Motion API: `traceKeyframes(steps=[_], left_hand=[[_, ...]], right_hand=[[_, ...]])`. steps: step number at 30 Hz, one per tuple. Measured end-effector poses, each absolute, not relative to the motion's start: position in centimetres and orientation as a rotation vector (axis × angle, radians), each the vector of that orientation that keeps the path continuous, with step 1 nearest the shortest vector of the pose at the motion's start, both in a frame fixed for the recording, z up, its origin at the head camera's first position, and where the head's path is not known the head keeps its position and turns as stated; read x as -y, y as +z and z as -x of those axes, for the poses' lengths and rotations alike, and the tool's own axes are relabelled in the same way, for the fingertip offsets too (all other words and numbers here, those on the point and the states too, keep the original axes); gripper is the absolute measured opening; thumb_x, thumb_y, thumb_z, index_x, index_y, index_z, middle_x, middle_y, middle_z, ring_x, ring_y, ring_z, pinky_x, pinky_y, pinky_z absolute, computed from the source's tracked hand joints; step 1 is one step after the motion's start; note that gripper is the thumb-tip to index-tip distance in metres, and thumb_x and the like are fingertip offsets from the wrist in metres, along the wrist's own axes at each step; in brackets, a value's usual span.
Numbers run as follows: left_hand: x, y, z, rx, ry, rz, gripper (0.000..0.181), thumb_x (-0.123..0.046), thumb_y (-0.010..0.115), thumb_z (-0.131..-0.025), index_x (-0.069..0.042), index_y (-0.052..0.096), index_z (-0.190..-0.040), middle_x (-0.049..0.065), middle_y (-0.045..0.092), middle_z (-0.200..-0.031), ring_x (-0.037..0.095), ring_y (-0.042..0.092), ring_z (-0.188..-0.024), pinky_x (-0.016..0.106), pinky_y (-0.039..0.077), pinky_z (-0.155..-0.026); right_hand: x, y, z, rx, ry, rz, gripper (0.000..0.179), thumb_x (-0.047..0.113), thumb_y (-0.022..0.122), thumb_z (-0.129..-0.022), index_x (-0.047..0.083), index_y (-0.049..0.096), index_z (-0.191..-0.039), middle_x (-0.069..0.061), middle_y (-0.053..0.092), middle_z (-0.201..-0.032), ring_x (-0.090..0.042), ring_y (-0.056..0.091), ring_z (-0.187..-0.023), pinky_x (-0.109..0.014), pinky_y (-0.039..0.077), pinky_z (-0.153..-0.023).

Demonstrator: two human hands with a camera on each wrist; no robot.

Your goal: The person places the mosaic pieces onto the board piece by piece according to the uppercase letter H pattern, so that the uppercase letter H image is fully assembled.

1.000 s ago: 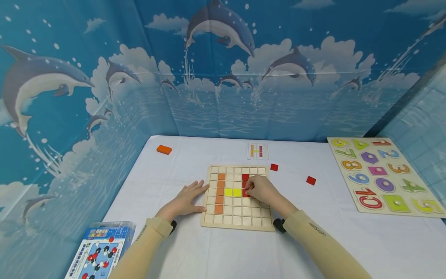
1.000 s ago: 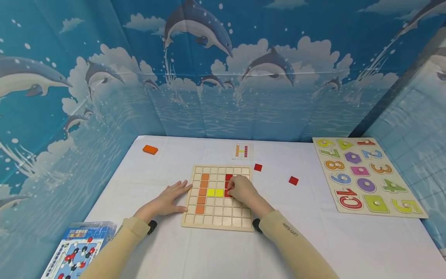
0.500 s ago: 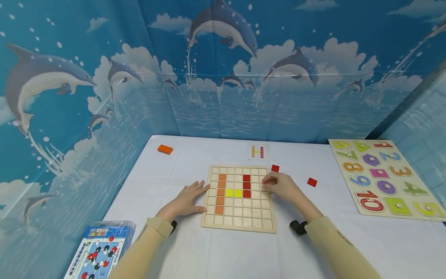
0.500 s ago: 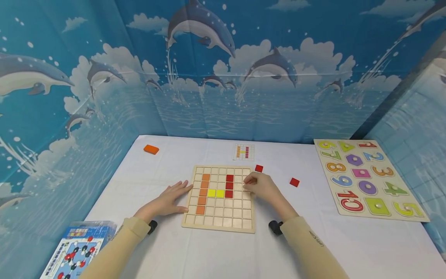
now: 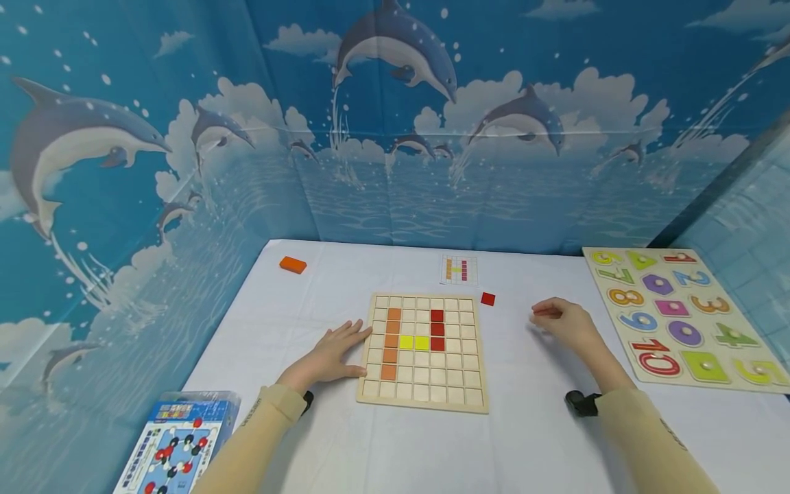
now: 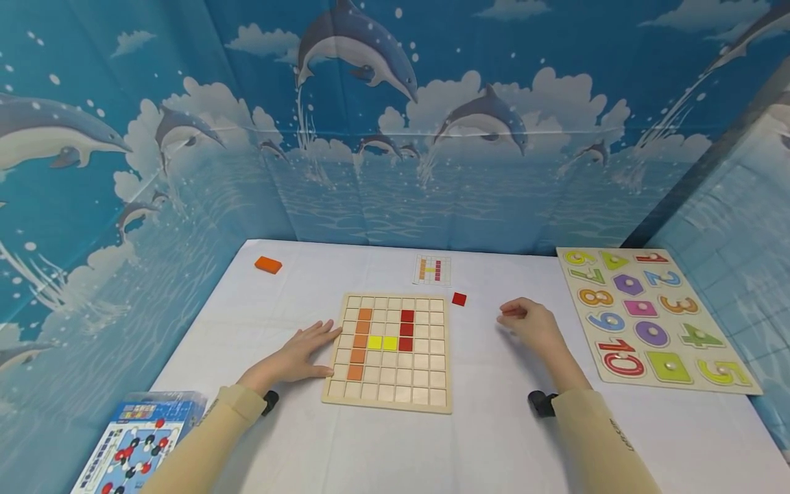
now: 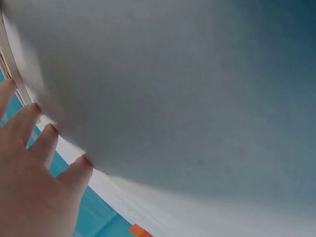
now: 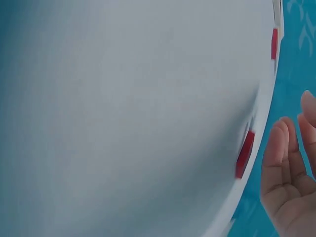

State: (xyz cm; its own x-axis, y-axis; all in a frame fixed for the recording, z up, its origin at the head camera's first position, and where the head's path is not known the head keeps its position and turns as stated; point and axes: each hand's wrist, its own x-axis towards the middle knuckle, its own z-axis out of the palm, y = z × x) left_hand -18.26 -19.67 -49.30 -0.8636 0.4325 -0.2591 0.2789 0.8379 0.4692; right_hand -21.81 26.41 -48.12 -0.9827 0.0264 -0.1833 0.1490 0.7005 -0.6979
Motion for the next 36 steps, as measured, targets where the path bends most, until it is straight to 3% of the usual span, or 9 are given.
traceKeyframes(steps=[13,23,27,36], left_hand=[[19.7,-49.3,18.4,-2.665,0.596,-0.546,0.082,-0.038,0.075,-0.086,-0.020,0.033,-0.155,0.010,0.022,-0.164,0.033,0.013,-0.153,0.058,0.010,-0.123],[19.7,-49.5,18.4,-2.667,0.603,-0.536,0.082,-0.038,0.075,-0.086,-0.021,0.034,-0.155,0.009,0.022,-0.164,0.032,0.013,-0.153,0.058,0.010,-0.123],[19.7,-49.5,18.4,-2.667,0.601,-0.538,0.082,-0.038,0.075,-0.086,-0.021,0.033,-0.155,0.009,0.022,-0.164,0.032,0.013,-0.153,0.057,0.010,-0.123],[19.7,-49.4,18.3,-2.665,0.601,-0.531,0.083,-0.037,0.076,-0.085,-0.021,0.034,-0.155,0.009,0.022,-0.164,0.032,0.014,-0.153,0.057,0.010,-0.124]], right_hand=[[-30.7,-48.5,21.9,-2.663,-1.140,-0.321,0.050,0.032,0.066,-0.094,0.001,0.054,-0.131,-0.022,0.059,-0.119,-0.028,0.055,-0.099,-0.025,0.047,-0.071],[-30.5,-48.9,22.4,-2.612,-1.076,-0.301,0.054,0.031,0.069,-0.092,-0.001,0.051,-0.132,-0.028,0.054,-0.127,-0.037,0.050,-0.108,-0.041,0.048,-0.083],[-30.4,-49.0,22.6,-2.619,-1.041,-0.303,0.053,0.028,0.070,-0.091,-0.003,0.051,-0.131,-0.028,0.054,-0.126,-0.038,0.049,-0.107,-0.045,0.047,-0.085],[-29.9,-48.7,23.0,-2.630,-0.953,-0.278,0.048,0.023,0.072,-0.089,-0.006,0.053,-0.123,-0.025,0.055,-0.111,-0.038,0.047,-0.101,-0.040,0.045,-0.080]])
